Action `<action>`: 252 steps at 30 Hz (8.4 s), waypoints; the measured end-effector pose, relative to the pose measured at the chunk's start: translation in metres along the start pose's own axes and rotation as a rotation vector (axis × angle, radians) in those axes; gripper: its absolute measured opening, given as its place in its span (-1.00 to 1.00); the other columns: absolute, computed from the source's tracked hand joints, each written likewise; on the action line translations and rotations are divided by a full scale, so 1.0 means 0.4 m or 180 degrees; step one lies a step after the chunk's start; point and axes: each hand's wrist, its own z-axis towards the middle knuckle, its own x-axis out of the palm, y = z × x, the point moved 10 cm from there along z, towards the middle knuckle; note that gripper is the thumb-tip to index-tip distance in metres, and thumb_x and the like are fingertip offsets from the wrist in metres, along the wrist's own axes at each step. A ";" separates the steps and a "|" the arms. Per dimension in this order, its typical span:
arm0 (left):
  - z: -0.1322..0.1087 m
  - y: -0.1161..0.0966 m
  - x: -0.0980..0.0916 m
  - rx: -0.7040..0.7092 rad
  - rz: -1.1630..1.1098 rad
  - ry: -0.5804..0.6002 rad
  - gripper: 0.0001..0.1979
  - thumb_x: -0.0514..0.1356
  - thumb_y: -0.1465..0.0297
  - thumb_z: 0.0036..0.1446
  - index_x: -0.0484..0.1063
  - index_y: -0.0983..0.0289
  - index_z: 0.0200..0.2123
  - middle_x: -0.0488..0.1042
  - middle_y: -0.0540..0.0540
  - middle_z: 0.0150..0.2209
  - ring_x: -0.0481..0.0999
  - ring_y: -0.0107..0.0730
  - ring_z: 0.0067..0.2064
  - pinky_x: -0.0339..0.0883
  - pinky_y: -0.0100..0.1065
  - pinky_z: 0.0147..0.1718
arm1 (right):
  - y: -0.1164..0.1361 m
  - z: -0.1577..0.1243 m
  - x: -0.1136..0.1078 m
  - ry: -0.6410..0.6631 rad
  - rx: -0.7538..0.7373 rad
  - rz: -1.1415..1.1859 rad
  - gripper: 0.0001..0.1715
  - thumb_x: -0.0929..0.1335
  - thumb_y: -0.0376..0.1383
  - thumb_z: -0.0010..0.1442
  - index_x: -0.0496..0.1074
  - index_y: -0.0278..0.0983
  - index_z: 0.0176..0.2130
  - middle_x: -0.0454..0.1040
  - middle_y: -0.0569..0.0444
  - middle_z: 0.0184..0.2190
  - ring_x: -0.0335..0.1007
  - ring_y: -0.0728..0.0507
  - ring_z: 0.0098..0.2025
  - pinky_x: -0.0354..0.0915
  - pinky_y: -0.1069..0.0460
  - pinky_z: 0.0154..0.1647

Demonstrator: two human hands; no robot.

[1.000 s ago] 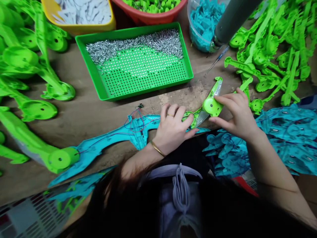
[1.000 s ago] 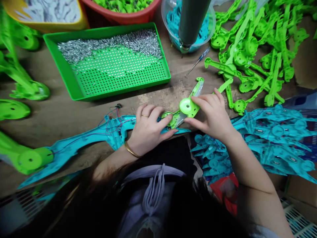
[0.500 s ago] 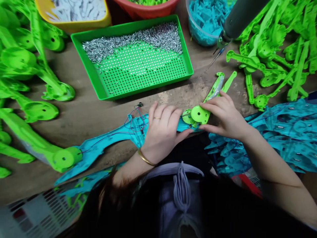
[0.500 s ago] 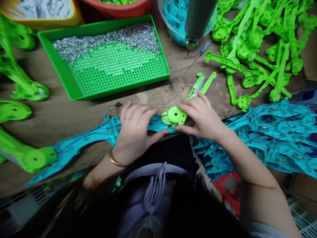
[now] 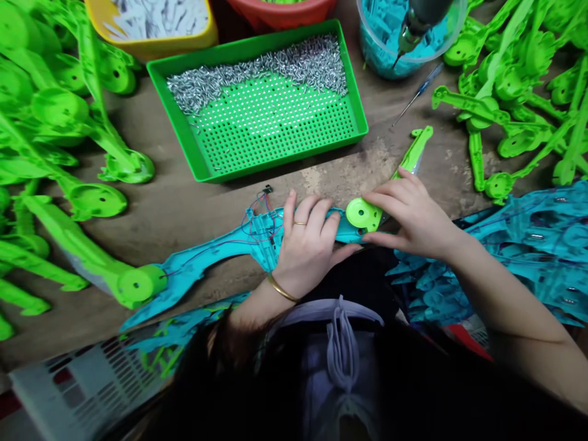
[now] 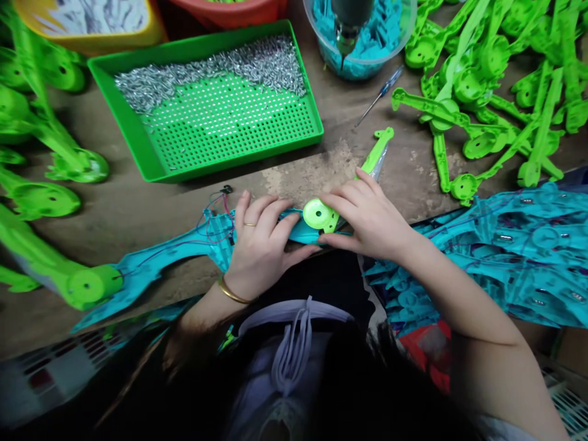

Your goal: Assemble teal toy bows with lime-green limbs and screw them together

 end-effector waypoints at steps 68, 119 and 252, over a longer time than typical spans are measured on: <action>0.015 -0.100 0.048 0.0633 0.0087 0.0142 -0.65 0.19 0.37 0.24 0.43 0.36 0.07 0.42 0.23 0.14 0.41 -0.17 0.20 -0.19 0.04 0.37 | -0.406 -0.021 -0.093 -0.0567 0.2036 0.0679 -0.42 0.37 -0.03 0.16 0.44 -0.21 0.11 0.38 0.07 -0.36 0.24 -0.04 -0.45 0.35 -0.03 -0.33; 0.154 -0.047 0.142 -0.0389 -0.1867 0.2203 -0.74 0.08 0.27 0.27 0.48 0.31 -0.27 0.55 0.12 -0.28 0.53 -0.17 -0.20 0.32 -0.14 -0.12 | -0.160 -0.050 0.037 -0.0783 0.1616 0.3957 -0.62 0.57 -0.33 -0.12 0.48 -0.18 -0.26 0.44 0.14 -0.31 0.41 -0.03 -0.27 0.38 0.05 -0.27; -0.215 0.255 -0.159 -0.2010 -0.0056 -0.0536 -0.68 0.17 0.14 0.22 0.48 0.30 -0.32 0.51 0.10 -0.39 0.46 -0.26 -0.28 0.26 -0.24 -0.21 | 0.127 0.326 0.145 0.0671 0.0085 -0.0437 -0.61 0.24 -0.21 0.30 0.49 -0.18 0.04 0.49 -0.07 -0.17 0.42 -0.22 -0.21 0.20 -0.04 -0.32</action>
